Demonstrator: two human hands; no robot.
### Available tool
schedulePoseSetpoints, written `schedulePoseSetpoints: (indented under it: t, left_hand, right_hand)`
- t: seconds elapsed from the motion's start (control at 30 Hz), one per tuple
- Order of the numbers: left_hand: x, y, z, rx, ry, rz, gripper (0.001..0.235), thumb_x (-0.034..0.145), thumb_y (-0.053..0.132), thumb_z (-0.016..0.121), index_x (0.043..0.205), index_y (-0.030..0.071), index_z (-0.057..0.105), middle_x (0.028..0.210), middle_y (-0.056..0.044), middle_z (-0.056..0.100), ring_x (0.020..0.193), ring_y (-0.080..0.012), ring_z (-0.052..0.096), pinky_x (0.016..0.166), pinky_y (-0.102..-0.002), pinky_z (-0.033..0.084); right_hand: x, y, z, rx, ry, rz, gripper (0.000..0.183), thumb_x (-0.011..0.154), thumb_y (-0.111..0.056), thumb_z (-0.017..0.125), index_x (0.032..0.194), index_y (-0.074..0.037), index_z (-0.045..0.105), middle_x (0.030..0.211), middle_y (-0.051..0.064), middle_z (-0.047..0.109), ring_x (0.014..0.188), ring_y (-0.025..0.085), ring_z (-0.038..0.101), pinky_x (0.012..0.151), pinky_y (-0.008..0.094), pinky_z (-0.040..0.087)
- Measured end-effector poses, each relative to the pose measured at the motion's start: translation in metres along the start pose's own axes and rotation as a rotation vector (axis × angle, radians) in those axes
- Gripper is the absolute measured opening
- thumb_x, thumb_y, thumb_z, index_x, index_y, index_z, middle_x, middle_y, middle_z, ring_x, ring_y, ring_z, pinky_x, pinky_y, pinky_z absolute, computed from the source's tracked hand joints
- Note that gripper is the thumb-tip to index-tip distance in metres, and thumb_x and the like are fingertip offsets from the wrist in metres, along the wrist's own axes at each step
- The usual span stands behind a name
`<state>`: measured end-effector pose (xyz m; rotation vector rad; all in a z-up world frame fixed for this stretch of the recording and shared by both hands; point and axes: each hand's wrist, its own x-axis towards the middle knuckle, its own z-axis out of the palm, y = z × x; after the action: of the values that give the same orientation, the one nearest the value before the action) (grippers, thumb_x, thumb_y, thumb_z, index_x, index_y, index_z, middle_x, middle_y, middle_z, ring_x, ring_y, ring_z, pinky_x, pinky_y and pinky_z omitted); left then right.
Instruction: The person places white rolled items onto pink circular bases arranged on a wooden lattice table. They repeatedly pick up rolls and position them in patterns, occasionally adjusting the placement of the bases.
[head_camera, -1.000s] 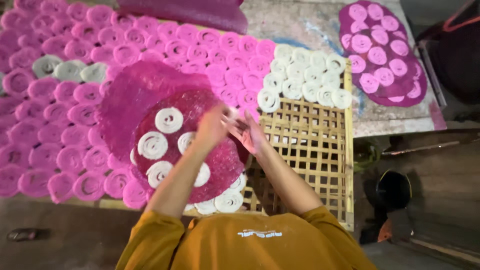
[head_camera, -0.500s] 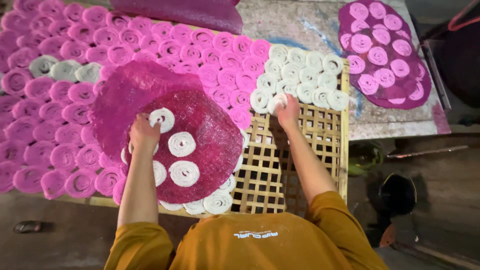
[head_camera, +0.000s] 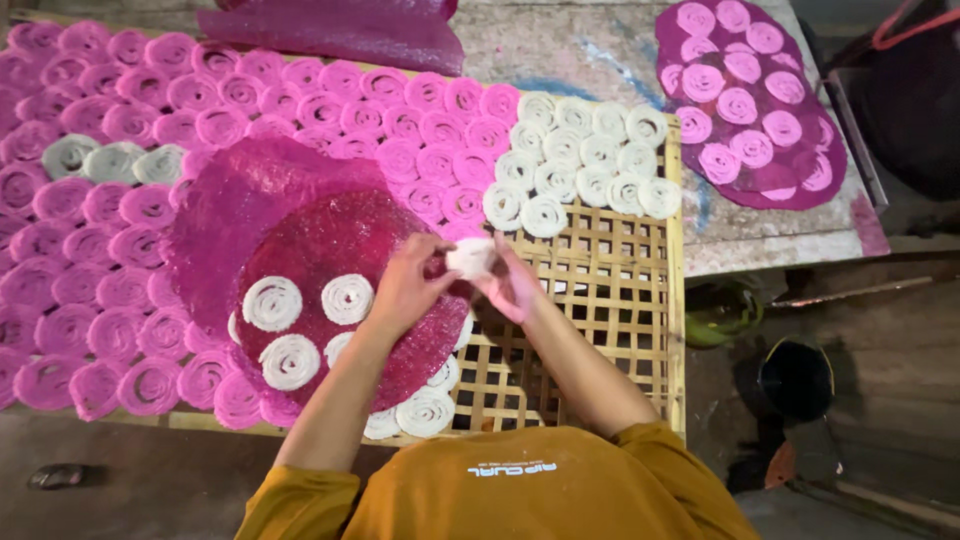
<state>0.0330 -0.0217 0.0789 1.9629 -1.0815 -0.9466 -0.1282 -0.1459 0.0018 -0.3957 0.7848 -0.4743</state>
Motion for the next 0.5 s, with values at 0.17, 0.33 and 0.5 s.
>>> schedulePoseSetpoints:
  t: [0.17, 0.33, 0.5]
  left_hand:
    - [-0.005, -0.082, -0.029, 0.608, 0.450, 0.145, 0.055, 0.083, 0.029, 0.080, 0.129, 0.006, 0.061, 0.134, -0.018, 0.060, 0.123, -0.0358, 0.057, 0.102, -0.048, 0.046]
    - [-0.005, -0.175, -0.035, 0.641, 0.319, -0.121, 0.063, 0.085, 0.020, 0.075, 0.144, 0.010, 0.054, 0.132, -0.020, 0.060, 0.123, -0.0378, 0.058, 0.102, -0.047, 0.049]
    - [0.008, -0.193, -0.042, 0.613, 0.255, -0.154, 0.041, 0.084, 0.025, 0.074, 0.121, 0.010, 0.067, 0.122, -0.018, 0.067, 0.117, -0.0367, 0.063, 0.100, -0.048, 0.051]
  right_hand:
    - [0.029, -0.068, -0.072, -0.326, 0.415, -0.202, 0.048, 0.096, -0.005, 0.053, 0.143, 0.000, 0.050, 0.140, 0.018, 0.062, 0.117, 0.024, 0.067, 0.097, 0.037, 0.055]
    - [0.080, -0.112, -0.159, -0.878, 0.358, -0.688, 0.042, 0.094, -0.005, 0.069, 0.134, 0.003, 0.059, 0.126, 0.021, 0.071, 0.112, 0.033, 0.068, 0.094, 0.039, 0.055]
    - [0.085, -0.125, -0.174, -1.538, 0.554, -0.951, 0.037, 0.087, -0.012, 0.078, 0.122, -0.009, 0.069, 0.111, 0.018, 0.074, 0.103, 0.037, 0.071, 0.092, 0.043, 0.057]
